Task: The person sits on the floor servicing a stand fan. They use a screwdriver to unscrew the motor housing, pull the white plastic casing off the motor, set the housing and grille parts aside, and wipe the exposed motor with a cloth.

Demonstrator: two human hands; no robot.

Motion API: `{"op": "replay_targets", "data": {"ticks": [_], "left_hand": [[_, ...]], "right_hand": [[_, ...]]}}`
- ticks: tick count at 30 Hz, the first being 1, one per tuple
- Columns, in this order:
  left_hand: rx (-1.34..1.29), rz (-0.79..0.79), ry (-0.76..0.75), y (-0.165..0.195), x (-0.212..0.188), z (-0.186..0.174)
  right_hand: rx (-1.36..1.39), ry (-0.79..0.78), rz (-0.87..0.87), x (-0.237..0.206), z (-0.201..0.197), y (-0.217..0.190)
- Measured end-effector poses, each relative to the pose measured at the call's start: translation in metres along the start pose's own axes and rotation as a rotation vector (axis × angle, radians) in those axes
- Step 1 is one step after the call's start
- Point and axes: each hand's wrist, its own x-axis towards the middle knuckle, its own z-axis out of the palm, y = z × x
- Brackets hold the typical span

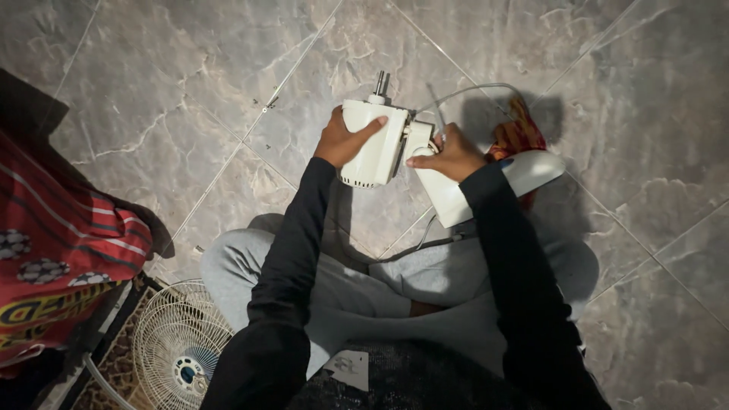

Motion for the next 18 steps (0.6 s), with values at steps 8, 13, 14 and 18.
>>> {"op": "replay_targets", "data": {"ticks": [8,13,14,18], "left_hand": [[-0.020,0.113,0.050,-0.001,0.000,0.003],[-0.115,0.372,0.155,0.001,-0.032,-0.011],[-0.136,0.437,0.162,0.004,-0.038,-0.019],[0.001,0.644,0.217,0.021,-0.066,-0.057]], "right_hand": [[-0.011,0.123,-0.079,-0.007,0.011,-0.006],[0.040,0.259,-0.206,-0.037,0.020,-0.023],[0.064,0.300,-0.287,-0.041,0.021,-0.027],[0.158,0.379,-0.480,-0.053,0.031,-0.042]]}}
